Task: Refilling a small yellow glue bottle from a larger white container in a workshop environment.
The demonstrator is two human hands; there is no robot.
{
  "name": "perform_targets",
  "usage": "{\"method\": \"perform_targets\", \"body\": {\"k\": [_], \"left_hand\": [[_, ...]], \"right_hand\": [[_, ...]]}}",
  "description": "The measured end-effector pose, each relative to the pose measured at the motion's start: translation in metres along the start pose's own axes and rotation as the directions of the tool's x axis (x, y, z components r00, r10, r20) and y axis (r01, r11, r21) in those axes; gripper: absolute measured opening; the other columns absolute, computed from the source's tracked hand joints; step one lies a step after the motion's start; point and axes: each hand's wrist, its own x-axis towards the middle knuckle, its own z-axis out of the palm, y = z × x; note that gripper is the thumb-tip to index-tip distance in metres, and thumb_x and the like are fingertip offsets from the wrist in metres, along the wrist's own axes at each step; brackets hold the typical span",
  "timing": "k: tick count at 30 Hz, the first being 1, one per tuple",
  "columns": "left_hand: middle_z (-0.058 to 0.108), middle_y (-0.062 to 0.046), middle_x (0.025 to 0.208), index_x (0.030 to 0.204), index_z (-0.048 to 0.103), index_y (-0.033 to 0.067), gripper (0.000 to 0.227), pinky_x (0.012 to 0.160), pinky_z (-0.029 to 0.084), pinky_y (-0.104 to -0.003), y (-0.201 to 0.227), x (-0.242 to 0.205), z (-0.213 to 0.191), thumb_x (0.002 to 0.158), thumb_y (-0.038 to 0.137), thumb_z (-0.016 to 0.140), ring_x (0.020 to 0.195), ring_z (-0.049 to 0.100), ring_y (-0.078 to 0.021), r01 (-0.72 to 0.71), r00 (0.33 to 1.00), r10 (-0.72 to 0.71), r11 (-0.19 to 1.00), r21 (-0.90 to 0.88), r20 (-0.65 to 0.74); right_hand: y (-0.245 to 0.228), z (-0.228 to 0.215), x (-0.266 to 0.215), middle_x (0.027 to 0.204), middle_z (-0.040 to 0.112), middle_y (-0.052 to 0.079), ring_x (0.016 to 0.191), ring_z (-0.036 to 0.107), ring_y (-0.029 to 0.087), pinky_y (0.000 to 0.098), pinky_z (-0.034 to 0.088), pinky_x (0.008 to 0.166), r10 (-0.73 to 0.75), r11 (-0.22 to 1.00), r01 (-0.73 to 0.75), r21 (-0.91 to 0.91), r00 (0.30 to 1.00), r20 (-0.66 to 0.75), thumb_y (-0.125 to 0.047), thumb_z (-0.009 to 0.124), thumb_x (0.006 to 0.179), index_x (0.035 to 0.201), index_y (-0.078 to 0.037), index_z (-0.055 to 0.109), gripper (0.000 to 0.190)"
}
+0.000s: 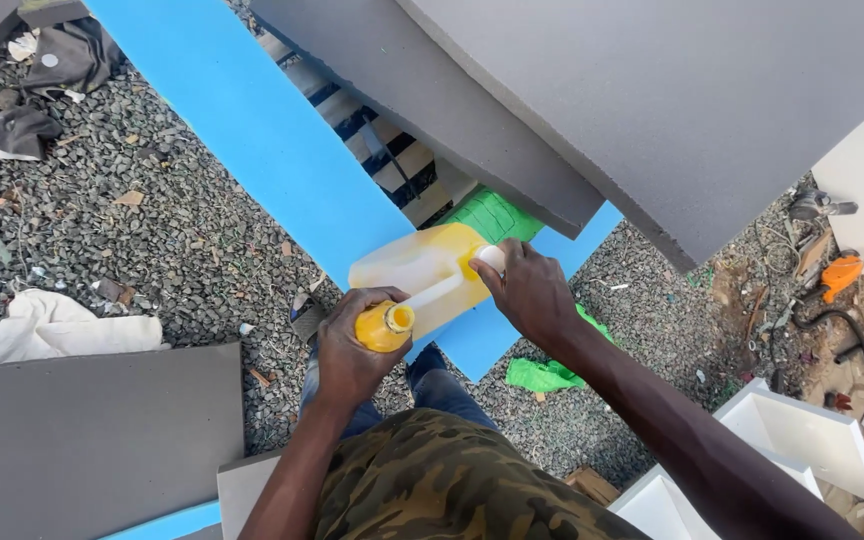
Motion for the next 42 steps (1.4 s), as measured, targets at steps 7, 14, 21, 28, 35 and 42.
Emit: {"method": "perform_targets", "body": {"k": [7,14,21,28,35,42], "left_hand": [[0.077,-0.009,0.103,0.097,0.068,0.0062,0.034,0.096,0.053,-0.05,0.0,0.001,-0.002,0.07,0.004,0.089,0.101,0.074,-0.0354,0.006,1.0,-0.006,1.0,0.0,-0.007],[0.077,-0.009,0.1,0.094,0.068,0.0056,0.031,0.093,0.054,-0.048,-0.001,0.005,-0.001,0.071,0.004,0.089,0.098,0.074,-0.0349,-0.015,1.0,0.015,1.0,0.019,0.009],[0.077,-0.009,0.101,0.094,0.068,0.0065,0.03,0.093,0.054,-0.047,0.0,0.007,-0.002,0.072,0.006,0.089,0.097,0.074,-0.035,-0.009,1.0,0.009,0.999,0.041,0.009],[0.077,-0.006,0.101,0.095,0.067,0.0093,0.032,0.092,0.055,-0.049,-0.002,0.005,-0.004,0.072,0.01,0.09,0.096,0.074,-0.0327,-0.001,1.0,-0.001,0.998,0.069,0.026],[0.077,-0.007,0.102,0.096,0.067,0.0091,0.032,0.093,0.054,-0.047,-0.001,0.008,-0.001,0.073,0.009,0.089,0.098,0.074,-0.0332,0.002,1.0,-0.004,0.997,0.078,0.027],[0.077,-0.011,0.103,0.097,0.068,0.007,0.034,0.092,0.055,-0.05,-0.001,0.006,-0.002,0.071,0.006,0.091,0.097,0.074,-0.036,0.029,0.999,-0.03,0.999,0.024,0.038]], "right_hand": [[-0.003,-0.037,0.012,0.116,0.066,0.019,0.09,0.075,0.044,0.0544,0.067,0.065,-0.105,0.994,0.11,-0.004,0.958,0.268,-0.034,0.066,0.098,0.145,-0.015,0.054,0.052],[-0.006,-0.006,0.008,0.081,0.071,0.021,0.071,0.076,0.039,0.048,0.061,0.06,-0.002,0.998,0.005,-0.057,0.998,0.068,-0.058,0.054,0.101,0.114,-0.005,0.059,0.055],[0.001,-0.045,0.015,0.106,0.07,0.019,0.091,0.075,0.044,0.0557,0.063,0.071,-0.17,0.985,0.174,0.005,0.953,0.252,-0.037,0.06,0.099,0.148,-0.022,0.045,0.053],[0.008,-0.012,0.01,0.084,0.072,0.017,0.075,0.077,0.038,0.0468,0.063,0.062,-0.208,0.978,0.209,0.008,0.973,0.101,-0.047,0.063,0.099,0.129,-0.013,0.06,0.045],[0.004,-0.027,0.015,0.083,0.07,0.018,0.074,0.075,0.037,0.0462,0.061,0.059,-0.115,0.98,0.123,-0.158,0.992,0.059,-0.057,0.055,0.1,0.127,-0.008,0.061,0.056],[0.004,0.006,0.008,0.074,0.07,0.021,0.068,0.076,0.036,0.0421,0.062,0.059,-0.051,0.975,0.063,-0.213,0.997,0.057,-0.063,0.044,0.105,0.116,0.001,0.06,0.066]]}}
